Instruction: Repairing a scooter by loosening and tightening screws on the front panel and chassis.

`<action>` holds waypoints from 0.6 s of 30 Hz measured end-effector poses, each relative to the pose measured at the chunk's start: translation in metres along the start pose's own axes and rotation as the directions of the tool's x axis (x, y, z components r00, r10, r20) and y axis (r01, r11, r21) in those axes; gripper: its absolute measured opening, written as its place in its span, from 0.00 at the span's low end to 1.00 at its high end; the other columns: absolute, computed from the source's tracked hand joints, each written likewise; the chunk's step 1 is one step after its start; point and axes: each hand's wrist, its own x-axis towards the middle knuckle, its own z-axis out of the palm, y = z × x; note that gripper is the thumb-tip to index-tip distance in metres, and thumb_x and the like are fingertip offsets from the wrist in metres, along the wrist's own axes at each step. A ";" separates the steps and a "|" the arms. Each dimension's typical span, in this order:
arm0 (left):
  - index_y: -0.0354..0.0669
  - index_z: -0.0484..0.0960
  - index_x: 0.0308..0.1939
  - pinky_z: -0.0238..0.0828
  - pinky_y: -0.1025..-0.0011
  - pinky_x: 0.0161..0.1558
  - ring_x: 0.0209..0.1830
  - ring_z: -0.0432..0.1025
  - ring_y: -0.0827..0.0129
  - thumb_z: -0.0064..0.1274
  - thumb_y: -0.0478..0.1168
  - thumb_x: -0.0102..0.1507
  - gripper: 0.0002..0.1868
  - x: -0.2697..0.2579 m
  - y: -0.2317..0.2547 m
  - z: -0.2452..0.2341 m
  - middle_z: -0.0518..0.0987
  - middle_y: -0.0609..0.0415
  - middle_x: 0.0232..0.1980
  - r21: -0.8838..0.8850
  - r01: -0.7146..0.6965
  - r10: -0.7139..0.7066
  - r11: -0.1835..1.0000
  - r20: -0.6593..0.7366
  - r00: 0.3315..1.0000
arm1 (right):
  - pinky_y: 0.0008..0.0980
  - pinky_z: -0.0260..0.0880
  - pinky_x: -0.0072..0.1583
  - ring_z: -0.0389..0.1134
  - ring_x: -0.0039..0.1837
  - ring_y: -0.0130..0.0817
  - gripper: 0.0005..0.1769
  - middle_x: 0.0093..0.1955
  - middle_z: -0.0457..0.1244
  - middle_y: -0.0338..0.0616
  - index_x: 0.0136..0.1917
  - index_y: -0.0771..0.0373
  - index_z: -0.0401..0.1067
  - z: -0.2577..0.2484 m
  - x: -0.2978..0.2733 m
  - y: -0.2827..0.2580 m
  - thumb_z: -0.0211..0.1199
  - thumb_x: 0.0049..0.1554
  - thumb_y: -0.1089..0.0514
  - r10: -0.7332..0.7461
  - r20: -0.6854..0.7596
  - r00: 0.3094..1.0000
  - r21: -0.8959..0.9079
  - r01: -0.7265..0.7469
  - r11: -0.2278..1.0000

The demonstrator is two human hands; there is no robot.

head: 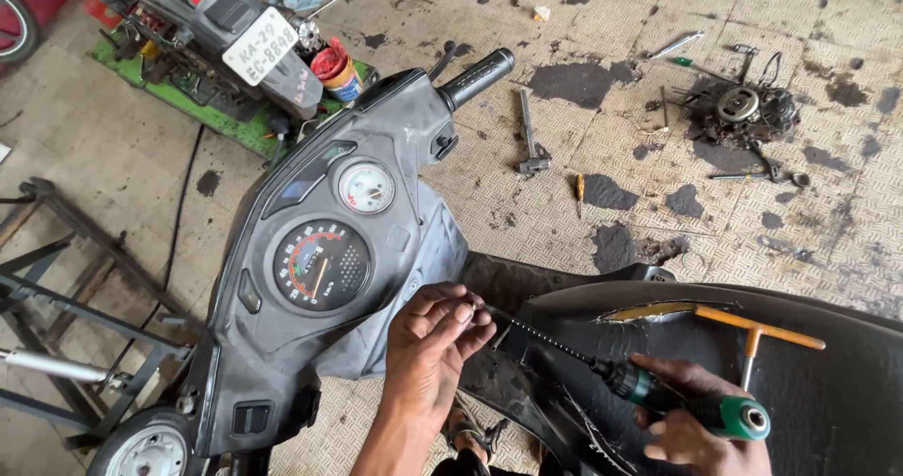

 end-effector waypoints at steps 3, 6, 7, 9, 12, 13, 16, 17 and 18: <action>0.38 0.82 0.43 0.82 0.61 0.46 0.41 0.80 0.64 0.62 0.31 0.60 0.08 0.001 -0.002 -0.004 0.84 0.50 0.41 0.017 0.014 -0.015 1.000 0.019 1.000 | 0.36 0.79 0.35 0.73 0.39 0.40 0.34 0.48 0.71 0.57 0.67 0.71 0.72 -0.008 0.005 0.006 0.57 0.45 0.74 -0.078 0.117 0.990 -0.040 0.083 0.996; 0.39 0.83 0.42 0.81 0.60 0.46 0.41 0.80 0.64 0.62 0.31 0.60 0.08 0.002 -0.001 -0.003 0.84 0.51 0.41 0.008 0.022 -0.022 1.000 0.019 1.000 | 0.36 0.79 0.35 0.73 0.37 0.38 0.32 0.43 0.70 0.56 0.68 0.69 0.76 0.001 0.000 -0.007 0.53 0.50 0.72 0.001 0.037 0.999 -0.100 0.003 0.995; 0.39 0.83 0.42 0.81 0.60 0.46 0.41 0.80 0.64 0.62 0.31 0.60 0.07 0.002 -0.001 -0.002 0.84 0.51 0.41 0.009 0.020 -0.020 1.000 0.010 1.000 | 0.36 0.78 0.35 0.70 0.35 0.39 0.35 0.42 0.68 0.56 0.67 0.66 0.77 -0.001 0.000 -0.005 0.52 0.47 0.75 -0.010 0.012 1.000 -0.220 0.012 0.976; 0.39 0.83 0.42 0.81 0.60 0.46 0.41 0.80 0.64 0.62 0.31 0.60 0.07 0.003 -0.002 -0.002 0.84 0.51 0.41 0.010 0.020 -0.020 1.000 -0.003 1.000 | 0.36 0.78 0.35 0.69 0.32 0.41 0.38 0.40 0.66 0.57 0.66 0.63 0.78 -0.002 0.000 -0.001 0.52 0.44 0.77 -0.020 -0.012 1.000 -0.337 0.015 0.941; 0.39 0.83 0.41 0.82 0.60 0.46 0.43 0.80 0.66 0.62 0.31 0.60 0.07 0.004 -0.002 -0.002 0.84 0.51 0.41 0.035 0.020 -0.017 0.999 -0.062 0.998 | 0.25 0.76 0.37 0.72 0.37 0.27 0.32 0.40 0.71 0.42 0.63 0.57 0.79 0.004 0.000 0.000 0.62 0.45 0.72 -0.296 0.174 0.939 -0.609 0.339 0.717; 0.38 0.83 0.42 0.82 0.59 0.45 0.44 0.80 0.66 0.62 0.30 0.60 0.07 0.004 -0.002 -0.003 0.84 0.50 0.41 -0.002 0.001 -0.002 1.000 -0.040 0.999 | 0.28 0.77 0.37 0.74 0.37 0.31 0.33 0.42 0.72 0.46 0.62 0.60 0.80 0.009 -0.001 -0.004 0.61 0.43 0.75 -0.262 0.124 0.957 -0.521 0.288 0.803; 0.38 0.83 0.43 0.82 0.60 0.46 0.43 0.79 0.65 0.61 0.32 0.61 0.07 0.002 0.003 -0.004 0.84 0.50 0.42 -0.071 -0.014 0.013 0.997 -0.018 1.000 | 0.34 0.77 0.36 0.77 0.37 0.37 0.33 0.45 0.72 0.52 0.60 0.63 0.80 0.021 -0.007 -0.016 0.58 0.42 0.78 -0.135 -0.019 0.991 -0.394 0.116 0.912; 0.38 0.83 0.44 0.82 0.62 0.47 0.43 0.79 0.65 0.60 0.33 0.62 0.07 0.003 0.005 -0.004 0.83 0.50 0.42 -0.104 -0.014 0.013 0.994 -0.014 1.000 | 0.38 0.76 0.35 0.77 0.37 0.39 0.33 0.45 0.71 0.53 0.60 0.64 0.79 0.025 -0.008 -0.021 0.56 0.43 0.78 -0.045 -0.112 0.993 -0.355 0.003 0.935; 0.38 0.83 0.44 0.82 0.62 0.47 0.43 0.79 0.65 0.60 0.33 0.62 0.07 0.002 0.006 -0.003 0.83 0.50 0.42 -0.103 -0.012 0.011 0.995 -0.016 1.000 | 0.38 0.76 0.35 0.77 0.37 0.39 0.33 0.45 0.71 0.53 0.60 0.64 0.79 0.014 -0.004 -0.007 0.56 0.43 0.78 -0.043 -0.112 0.993 -0.354 0.000 0.935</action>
